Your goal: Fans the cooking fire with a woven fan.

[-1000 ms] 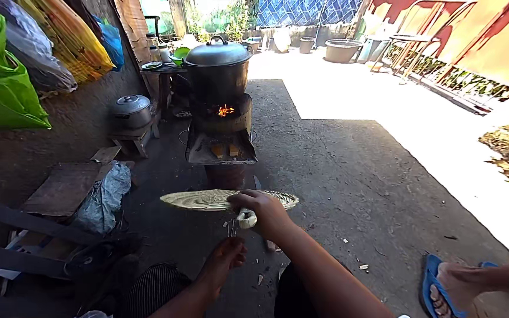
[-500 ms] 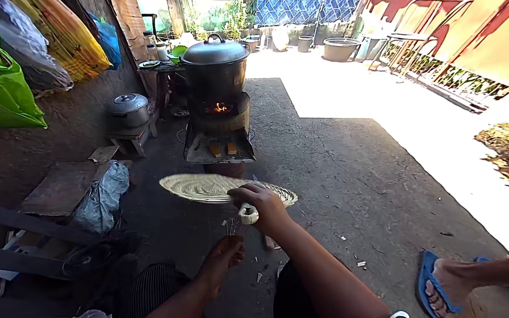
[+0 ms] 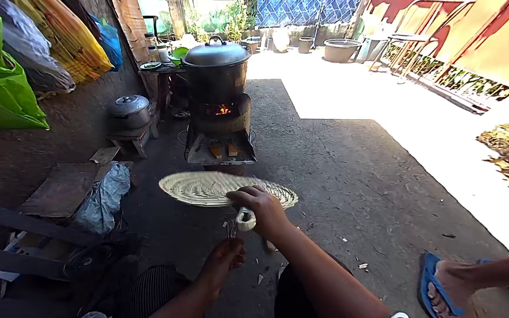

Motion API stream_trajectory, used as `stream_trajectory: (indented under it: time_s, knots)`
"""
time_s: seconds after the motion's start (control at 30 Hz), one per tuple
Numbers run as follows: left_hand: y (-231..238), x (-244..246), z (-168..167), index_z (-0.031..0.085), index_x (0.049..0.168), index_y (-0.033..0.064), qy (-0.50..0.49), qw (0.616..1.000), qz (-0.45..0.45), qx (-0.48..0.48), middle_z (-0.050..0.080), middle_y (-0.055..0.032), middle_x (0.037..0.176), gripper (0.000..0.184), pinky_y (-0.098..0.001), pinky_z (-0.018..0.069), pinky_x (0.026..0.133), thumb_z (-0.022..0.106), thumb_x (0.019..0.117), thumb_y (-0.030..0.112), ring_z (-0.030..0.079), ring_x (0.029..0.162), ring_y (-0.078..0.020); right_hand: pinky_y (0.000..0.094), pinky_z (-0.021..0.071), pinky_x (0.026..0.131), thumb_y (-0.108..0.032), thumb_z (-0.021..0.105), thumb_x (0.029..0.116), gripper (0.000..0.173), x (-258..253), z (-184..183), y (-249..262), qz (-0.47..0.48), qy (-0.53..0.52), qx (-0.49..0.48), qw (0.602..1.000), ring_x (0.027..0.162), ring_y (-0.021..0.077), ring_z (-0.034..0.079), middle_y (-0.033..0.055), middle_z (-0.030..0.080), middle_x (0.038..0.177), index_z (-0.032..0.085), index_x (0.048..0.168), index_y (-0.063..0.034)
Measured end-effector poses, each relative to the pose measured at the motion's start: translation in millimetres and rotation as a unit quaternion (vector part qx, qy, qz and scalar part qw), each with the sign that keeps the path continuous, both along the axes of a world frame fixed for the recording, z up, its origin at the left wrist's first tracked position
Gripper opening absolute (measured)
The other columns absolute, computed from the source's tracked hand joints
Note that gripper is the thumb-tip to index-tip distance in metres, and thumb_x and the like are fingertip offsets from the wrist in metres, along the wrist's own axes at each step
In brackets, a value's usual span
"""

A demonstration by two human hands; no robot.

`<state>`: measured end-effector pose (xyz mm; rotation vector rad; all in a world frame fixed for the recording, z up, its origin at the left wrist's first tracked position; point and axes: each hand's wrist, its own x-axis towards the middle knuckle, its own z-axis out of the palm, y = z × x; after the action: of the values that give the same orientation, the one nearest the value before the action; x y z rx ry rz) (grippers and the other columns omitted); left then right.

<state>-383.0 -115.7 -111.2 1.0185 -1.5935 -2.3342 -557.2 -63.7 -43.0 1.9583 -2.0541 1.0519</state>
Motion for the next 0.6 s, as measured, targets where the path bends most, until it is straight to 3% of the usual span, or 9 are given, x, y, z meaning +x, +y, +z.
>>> stream_trajectory:
  time_s: [0.07,0.17,0.27,0.3,0.4,0.53,0.6]
  knots:
    - [0.4,1.2,-1.0,0.058,0.128,0.0029,0.001,1.000,-0.001,0.001,0.066,-0.0063,0.110,0.026,-0.0292,0.0561,0.085,0.046,0.1090,0.016,0.067,0.094,-0.0139,0.0504,0.0596,0.074,-0.007,0.070,0.0896,0.026,-0.3,-3.0,-3.3,-0.005,0.026,-0.014,1.000,0.094,0.0345,0.073,0.0121,0.075,0.105,0.077,0.113,-0.0131]
    - [0.7,0.7,0.2,0.058,0.128,0.0030,0.000,1.000,-0.004,0.004,0.065,-0.0068,0.111,0.026,-0.0296,0.0557,0.085,0.046,0.1089,0.016,0.067,0.095,-0.0143,0.0548,0.0569,0.085,-0.008,0.067,0.0918,0.028,-5.2,12.1,2.7,0.022,-0.004,0.095,0.995,0.104,0.0356,0.071,0.0129,0.074,0.111,0.075,0.119,-0.0124]
    - [1.1,1.4,0.3,0.058,0.129,0.0033,-0.004,1.000,-0.006,0.003,0.065,-0.0066,0.112,0.026,-0.0294,0.0559,0.086,0.046,0.1090,0.017,0.067,0.096,-0.0140,0.0523,0.0601,0.076,-0.007,0.071,0.0895,0.024,-4.7,-1.7,-1.4,-0.025,0.016,-0.012,0.999,0.096,0.0347,0.073,0.0121,0.075,0.107,0.077,0.113,-0.0118]
    - [0.9,1.7,0.3,0.057,0.129,0.0033,-0.005,1.000,-0.005,0.002,0.065,-0.0066,0.112,0.026,-0.0295,0.0559,0.086,0.046,0.1090,0.017,0.067,0.096,-0.0140,0.0521,0.0601,0.075,-0.007,0.072,0.0891,0.025,-4.9,-2.4,-2.7,-0.024,0.023,-0.019,0.999,0.096,0.0348,0.073,0.0121,0.075,0.107,0.077,0.113,-0.0122]
    - [0.2,2.0,0.7,0.058,0.128,0.0036,-0.003,1.000,-0.002,0.000,0.066,-0.0065,0.112,0.026,-0.0295,0.0559,0.086,0.047,0.1089,0.017,0.067,0.096,-0.0142,0.0556,0.0572,0.084,-0.009,0.069,0.0916,0.027,-6.9,11.2,3.7,0.026,-0.005,0.086,0.996,0.104,0.0345,0.071,0.0121,0.075,0.111,0.075,0.118,-0.0135]
    - [-0.2,2.1,0.0,0.058,0.128,0.0029,0.000,1.000,-0.006,0.003,0.065,-0.0070,0.113,0.026,-0.0296,0.0562,0.086,0.047,0.1087,0.017,0.067,0.097,-0.0140,0.0502,0.0609,0.075,-0.006,0.071,0.0893,0.024,-1.9,-4.6,-3.8,-0.029,0.031,-0.058,0.997,0.096,0.0330,0.074,0.0119,0.076,0.106,0.078,0.112,-0.0118]
    - [-0.4,2.6,0.5,0.057,0.129,0.0028,0.001,1.000,-0.009,0.004,0.065,-0.0071,0.113,0.027,-0.0295,0.0562,0.086,0.047,0.1087,0.017,0.068,0.096,-0.0142,0.0520,0.0598,0.076,-0.006,0.070,0.0900,0.027,-2.8,1.0,-1.8,-0.017,0.032,-0.009,0.999,0.097,0.0340,0.073,0.0121,0.075,0.108,0.077,0.115,-0.0134]
